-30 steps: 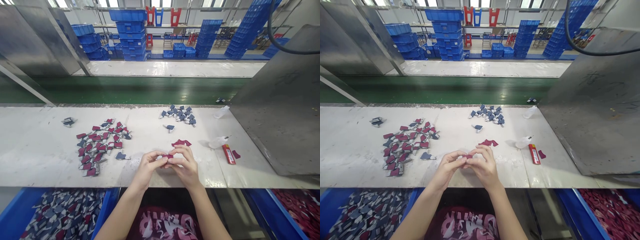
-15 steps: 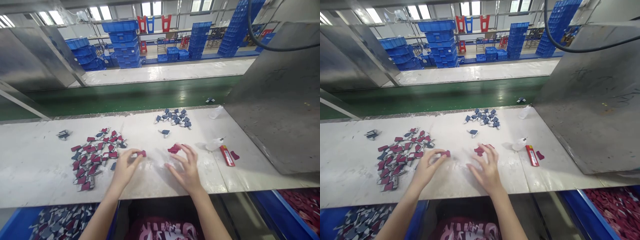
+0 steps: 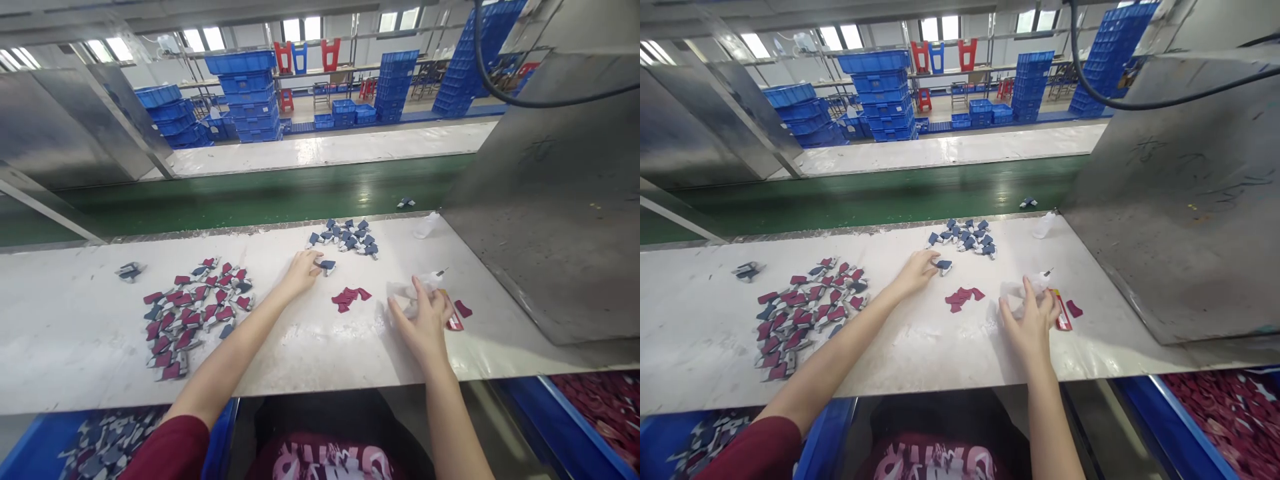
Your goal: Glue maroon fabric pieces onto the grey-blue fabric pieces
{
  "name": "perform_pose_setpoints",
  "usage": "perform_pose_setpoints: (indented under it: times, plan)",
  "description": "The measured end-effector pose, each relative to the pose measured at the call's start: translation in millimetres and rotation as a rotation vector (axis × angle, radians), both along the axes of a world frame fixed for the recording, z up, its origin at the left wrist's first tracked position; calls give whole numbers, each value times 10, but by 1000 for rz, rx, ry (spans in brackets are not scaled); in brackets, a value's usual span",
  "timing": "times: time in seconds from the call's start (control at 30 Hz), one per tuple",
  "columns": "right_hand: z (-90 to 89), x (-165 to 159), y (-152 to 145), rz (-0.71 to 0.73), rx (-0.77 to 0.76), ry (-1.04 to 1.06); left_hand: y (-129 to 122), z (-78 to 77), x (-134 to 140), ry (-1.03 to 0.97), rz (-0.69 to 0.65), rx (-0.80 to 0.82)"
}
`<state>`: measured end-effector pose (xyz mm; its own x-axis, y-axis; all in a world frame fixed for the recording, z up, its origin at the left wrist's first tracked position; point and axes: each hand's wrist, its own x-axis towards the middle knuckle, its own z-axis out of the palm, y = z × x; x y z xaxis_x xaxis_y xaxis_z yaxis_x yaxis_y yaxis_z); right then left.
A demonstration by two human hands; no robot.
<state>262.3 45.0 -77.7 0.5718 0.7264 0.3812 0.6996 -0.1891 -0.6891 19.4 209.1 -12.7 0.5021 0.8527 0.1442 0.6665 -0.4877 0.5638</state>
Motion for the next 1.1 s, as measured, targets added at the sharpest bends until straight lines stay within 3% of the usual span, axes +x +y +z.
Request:
perform_pose_setpoints:
  times: [0.1,0.17,0.3,0.4,0.6,0.77,0.9,1.1]
  plan:
    - [100,-28,-38,48,45,56,55,-20,104,-5,7,-28]
    - [193,-112,-84,57,187,130,-56,13,49,-18,37,-42]
    - [322,-392,-149,-84,544,289,-507,86,-212,-29,134,-93]
    - [335,-604,-162,-151,647,298,-858,81,-387,-34,184,-163]
    - [314,-899,-135,184,504,273,-1183,-37,-452,-41,295,-249]
    - [336,-1092,-81,284,461,266,-1281,-89,-318,73,369,-206]
    - [298,-1148,-85,294,390,289,-1417,-90,-266,29,350,-145]
    - [290,-1111,-120,165,387,309,-1483,-125,-348,-60,243,-155]
